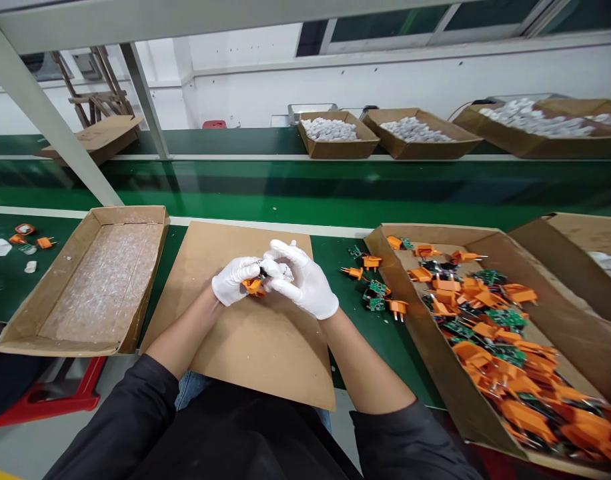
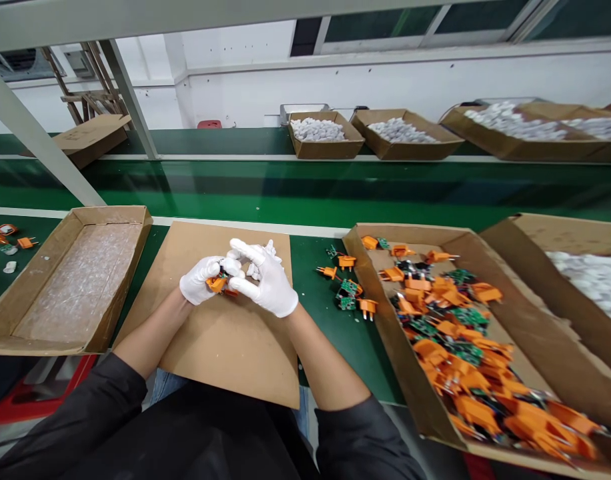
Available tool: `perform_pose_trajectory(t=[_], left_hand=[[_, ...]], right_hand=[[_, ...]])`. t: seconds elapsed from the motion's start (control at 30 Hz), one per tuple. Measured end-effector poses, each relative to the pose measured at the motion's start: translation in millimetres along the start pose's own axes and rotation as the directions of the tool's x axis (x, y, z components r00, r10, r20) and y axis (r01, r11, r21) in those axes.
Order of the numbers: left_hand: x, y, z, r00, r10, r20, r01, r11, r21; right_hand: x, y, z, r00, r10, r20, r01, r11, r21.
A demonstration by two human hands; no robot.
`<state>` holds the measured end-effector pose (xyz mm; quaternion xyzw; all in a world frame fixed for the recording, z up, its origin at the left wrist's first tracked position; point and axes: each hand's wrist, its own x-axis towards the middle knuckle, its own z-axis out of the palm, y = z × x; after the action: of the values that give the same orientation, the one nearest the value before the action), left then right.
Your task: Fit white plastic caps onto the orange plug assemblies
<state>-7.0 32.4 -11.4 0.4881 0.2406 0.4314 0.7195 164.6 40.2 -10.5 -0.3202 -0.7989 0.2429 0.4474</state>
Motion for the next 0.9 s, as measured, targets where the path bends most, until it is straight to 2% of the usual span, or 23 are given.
perform_pose_trajectory(t=[0.1, 0.37, 0.5, 0.6, 0.73, 0.9], left_hand=[[0, 0, 0.9, 0.997, -0.043, 0.058, 0.040, 0.998, 0.054], [-1, -6, -1.3, 0.997, -0.063, -0.050, 0.068, 0.992, 0.102], [-3, -3, 1.0, 0.993, -0.021, -0.117, 0.030, 0.996, 0.078], [-4, 4, 6.2, 0.983, -0.012, -0.181, 0.034, 0.992, 0.120], [-6, 11, 11.3, 0.965, -0.004, -0.263, 0.053, 0.983, 0.178], [-7, 16, 7.5, 0.980, -0.055, -0.193, 0.082, 0.987, 0.137]], right_hand=[[0, 3, -6, 0.996, -0.079, 0.040, 0.079, 0.997, -0.004], [1, 5, -7, 0.989, -0.142, 0.033, 0.146, 0.978, -0.146], [2, 4, -9, 0.982, -0.190, 0.019, 0.191, 0.980, -0.052], [2, 2, -11, 0.990, -0.142, 0.011, 0.142, 0.990, 0.023], [2, 0, -11, 0.996, -0.092, -0.023, 0.092, 0.996, 0.004], [0, 1, -8, 0.997, -0.045, -0.066, 0.044, 0.999, -0.018]])
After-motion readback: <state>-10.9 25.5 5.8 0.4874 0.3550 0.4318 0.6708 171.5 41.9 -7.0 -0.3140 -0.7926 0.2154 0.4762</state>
